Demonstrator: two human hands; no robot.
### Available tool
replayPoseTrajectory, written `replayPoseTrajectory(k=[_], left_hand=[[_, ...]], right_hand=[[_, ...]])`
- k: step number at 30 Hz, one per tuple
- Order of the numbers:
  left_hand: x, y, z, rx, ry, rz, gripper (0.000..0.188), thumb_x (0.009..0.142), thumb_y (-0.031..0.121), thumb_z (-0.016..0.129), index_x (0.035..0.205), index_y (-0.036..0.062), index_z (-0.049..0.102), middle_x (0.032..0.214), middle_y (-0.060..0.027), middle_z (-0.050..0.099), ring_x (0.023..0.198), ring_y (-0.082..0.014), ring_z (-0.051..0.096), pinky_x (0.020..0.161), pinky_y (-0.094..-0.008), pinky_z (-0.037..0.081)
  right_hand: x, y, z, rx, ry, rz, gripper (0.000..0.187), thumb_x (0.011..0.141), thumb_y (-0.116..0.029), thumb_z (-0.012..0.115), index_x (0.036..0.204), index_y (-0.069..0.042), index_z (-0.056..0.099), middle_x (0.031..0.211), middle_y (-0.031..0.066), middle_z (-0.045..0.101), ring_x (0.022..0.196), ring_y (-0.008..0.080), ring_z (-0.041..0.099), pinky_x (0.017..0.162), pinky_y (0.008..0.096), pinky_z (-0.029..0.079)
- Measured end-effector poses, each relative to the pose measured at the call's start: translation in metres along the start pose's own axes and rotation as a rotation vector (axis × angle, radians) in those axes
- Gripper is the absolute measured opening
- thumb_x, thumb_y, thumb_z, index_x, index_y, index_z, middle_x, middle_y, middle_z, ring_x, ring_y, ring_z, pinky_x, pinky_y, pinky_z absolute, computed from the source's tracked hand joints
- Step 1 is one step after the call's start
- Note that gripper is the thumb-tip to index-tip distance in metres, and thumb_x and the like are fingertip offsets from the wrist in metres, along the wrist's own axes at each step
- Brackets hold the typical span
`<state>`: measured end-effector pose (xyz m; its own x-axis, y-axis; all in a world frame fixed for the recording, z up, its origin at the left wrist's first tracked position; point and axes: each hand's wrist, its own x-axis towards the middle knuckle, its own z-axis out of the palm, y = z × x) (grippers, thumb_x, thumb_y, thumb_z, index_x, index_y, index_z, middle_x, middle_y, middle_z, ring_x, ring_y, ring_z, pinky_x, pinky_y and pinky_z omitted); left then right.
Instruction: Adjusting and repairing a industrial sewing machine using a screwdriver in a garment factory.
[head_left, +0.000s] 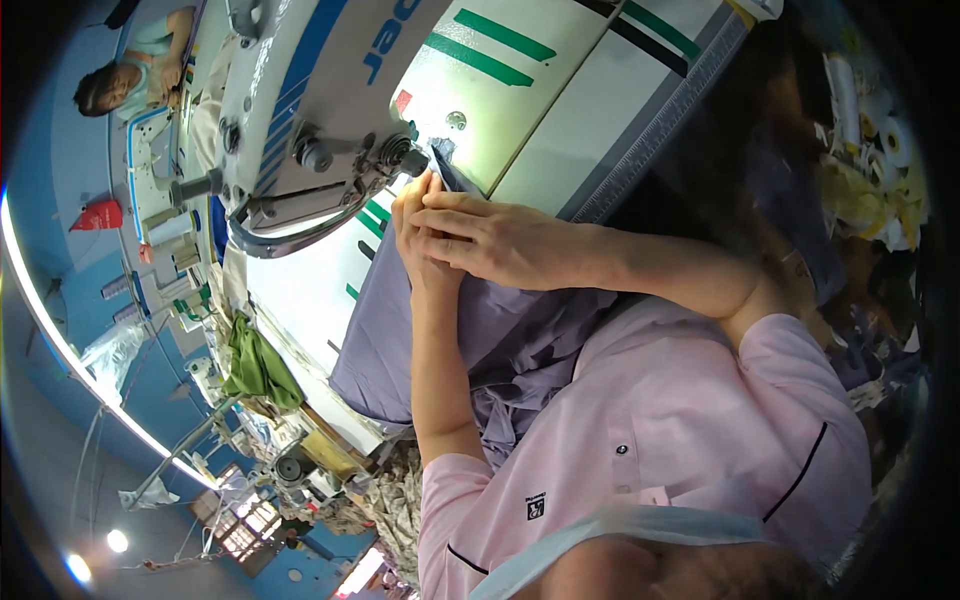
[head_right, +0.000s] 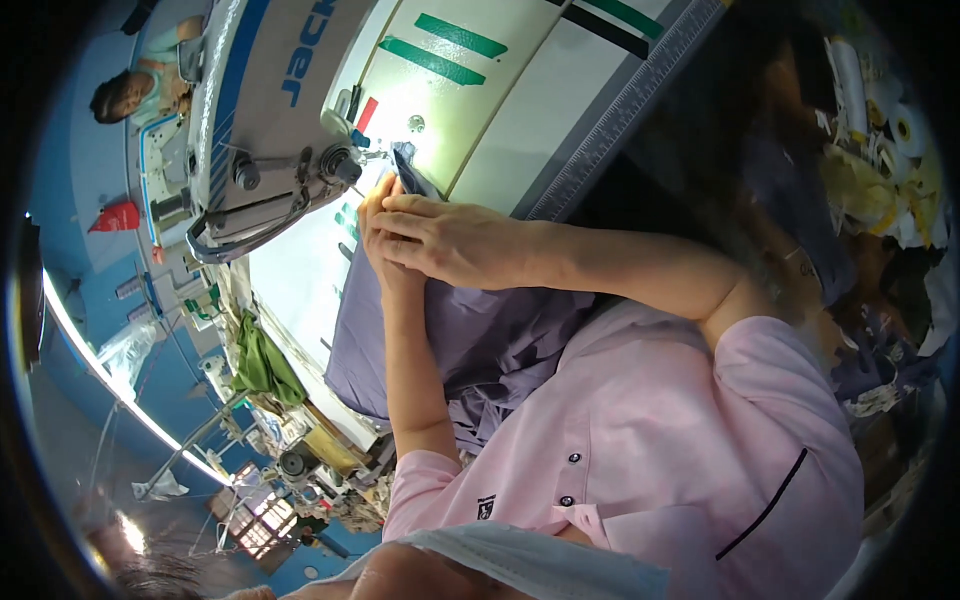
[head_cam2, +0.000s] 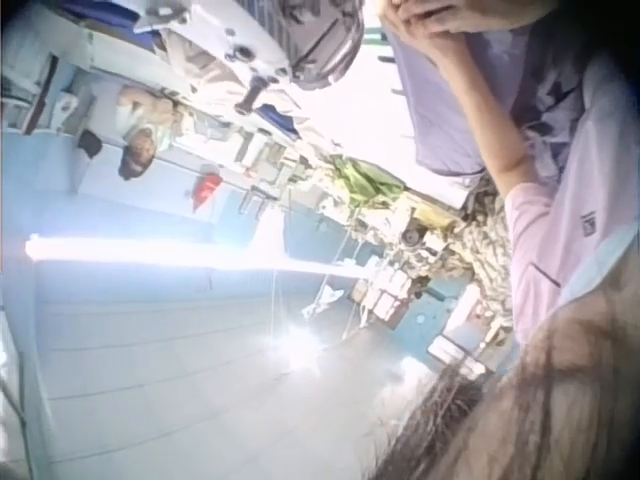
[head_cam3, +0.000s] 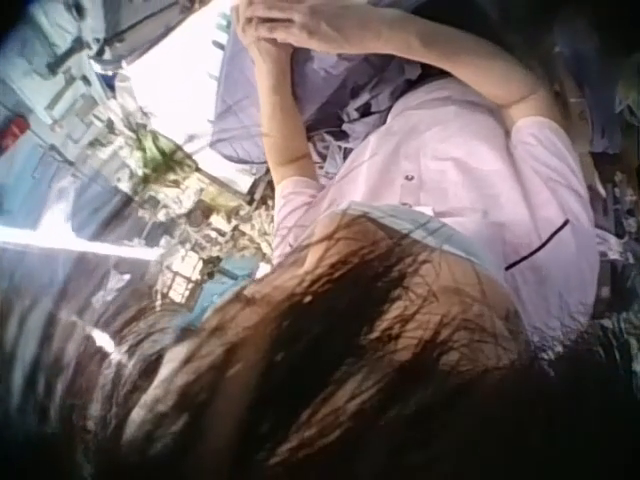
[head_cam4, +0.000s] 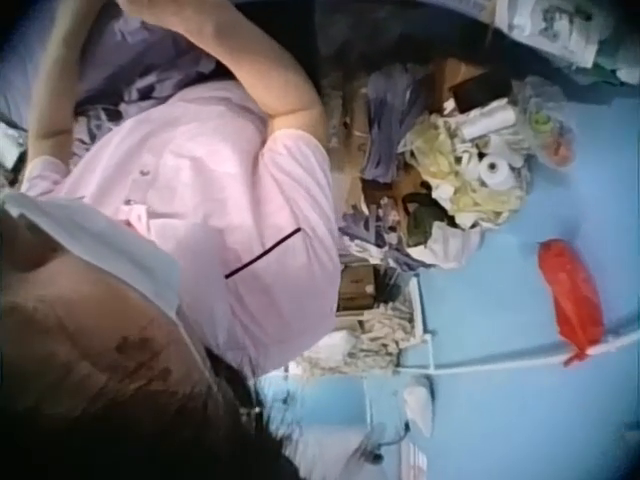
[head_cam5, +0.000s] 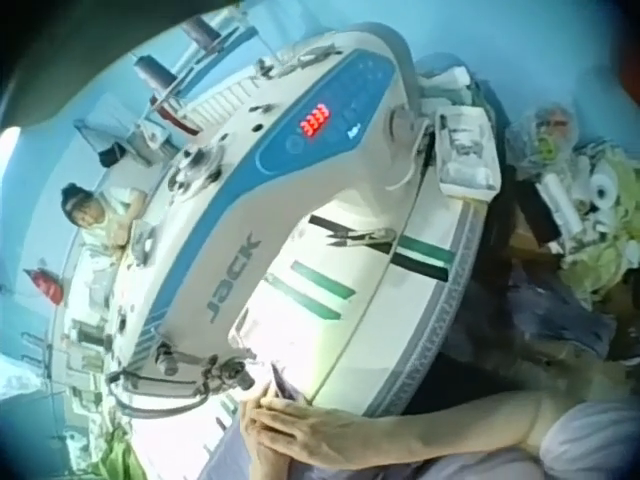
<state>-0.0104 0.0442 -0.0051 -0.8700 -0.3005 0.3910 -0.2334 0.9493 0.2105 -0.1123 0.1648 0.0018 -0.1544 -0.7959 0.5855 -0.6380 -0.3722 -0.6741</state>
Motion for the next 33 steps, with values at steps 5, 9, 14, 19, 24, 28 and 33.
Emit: replayPoseTrajectory(k=[5, 9, 14, 19, 24, 28, 33], left_hand=[[0.005, 0.004, -0.005, -0.007, 0.007, 0.029, 0.036, 0.078, 0.014, 0.059, 0.11, -0.0021, 0.059, 0.111, -0.0137, 0.058, 0.102, -0.0317, 0.054, 0.087, -0.039, 0.044], [0.006, 0.004, -0.005, -0.002, 0.003, 0.042, 0.032, 0.078, 0.009, 0.058, 0.107, -0.0045, 0.059, 0.109, -0.0168, 0.058, 0.1, -0.0328, 0.054, 0.087, -0.0393, 0.044], [0.003, 0.003, -0.006, -0.004, -0.004, 0.008, 0.03, 0.077, 0.005, 0.058, 0.105, -0.0055, 0.059, 0.111, -0.0172, 0.056, 0.1, -0.0329, 0.054, 0.089, -0.0389, 0.044], [0.005, 0.004, -0.009, -0.009, 0.029, 0.017, 0.031, 0.076, 0.005, 0.059, 0.104, -0.0062, 0.059, 0.109, -0.0176, 0.057, 0.099, -0.0326, 0.054, 0.089, -0.0386, 0.044], [0.002, 0.0, -0.009, -0.038, 0.062, 0.011, 0.03, 0.076, 0.005, 0.06, 0.104, -0.0065, 0.06, 0.108, -0.0174, 0.057, 0.098, -0.0322, 0.055, 0.088, -0.0377, 0.044], [0.003, 0.0, -0.01, -0.047, 0.081, 0.029, 0.03, 0.075, 0.005, 0.06, 0.103, -0.0066, 0.06, 0.107, -0.0171, 0.057, 0.098, -0.0315, 0.055, 0.088, -0.0371, 0.045], [0.005, -0.003, -0.01, -0.047, 0.08, 0.028, 0.03, 0.076, 0.006, 0.06, 0.103, -0.006, 0.06, 0.107, -0.0166, 0.058, 0.098, -0.0317, 0.055, 0.087, -0.0368, 0.045]], right_hand=[[-0.001, 0.002, -0.01, -0.069, -0.02, -0.026, 0.032, 0.079, -0.009, 0.054, 0.111, -0.003, 0.056, 0.118, 0.0094, 0.052, 0.116, 0.0232, 0.046, 0.098, 0.0336, 0.039], [0.007, 0.026, -0.026, -0.283, -0.031, 0.028, 0.026, 0.078, -0.011, 0.055, 0.104, -0.005, 0.058, 0.108, 0.0057, 0.056, 0.107, 0.0205, 0.051, 0.092, 0.0336, 0.042], [0.017, 0.043, -0.021, -0.397, -0.013, -0.012, 0.022, 0.076, -0.013, 0.055, 0.094, -0.003, 0.062, 0.096, 0.0035, 0.06, 0.098, 0.0213, 0.053, 0.083, 0.0322, 0.044], [0.016, 0.043, -0.022, -0.442, -0.027, -0.04, 0.023, 0.078, -0.012, 0.054, 0.095, -0.003, 0.064, 0.097, 0.0034, 0.061, 0.102, 0.0206, 0.053, 0.085, 0.0322, 0.042], [0.018, 0.042, -0.02, -0.478, -0.109, -0.027, 0.028, 0.075, -0.013, 0.065, 0.102, -0.005, 0.063, 0.104, 0.0022, 0.062, 0.099, 0.0209, 0.053, 0.088, 0.0331, 0.042], [0.019, 0.042, -0.019, -0.485, -0.056, -0.044, 0.029, 0.075, -0.013, 0.065, 0.103, -0.006, 0.062, 0.109, 0.0013, 0.06, 0.096, 0.0208, 0.053, 0.085, 0.0324, 0.043], [0.022, 0.04, -0.02, -0.498, -0.077, -0.029, 0.022, 0.077, -0.015, 0.062, 0.098, -0.007, 0.062, 0.105, 0.002, 0.061, 0.097, 0.0201, 0.053, 0.085, 0.0315, 0.044]])
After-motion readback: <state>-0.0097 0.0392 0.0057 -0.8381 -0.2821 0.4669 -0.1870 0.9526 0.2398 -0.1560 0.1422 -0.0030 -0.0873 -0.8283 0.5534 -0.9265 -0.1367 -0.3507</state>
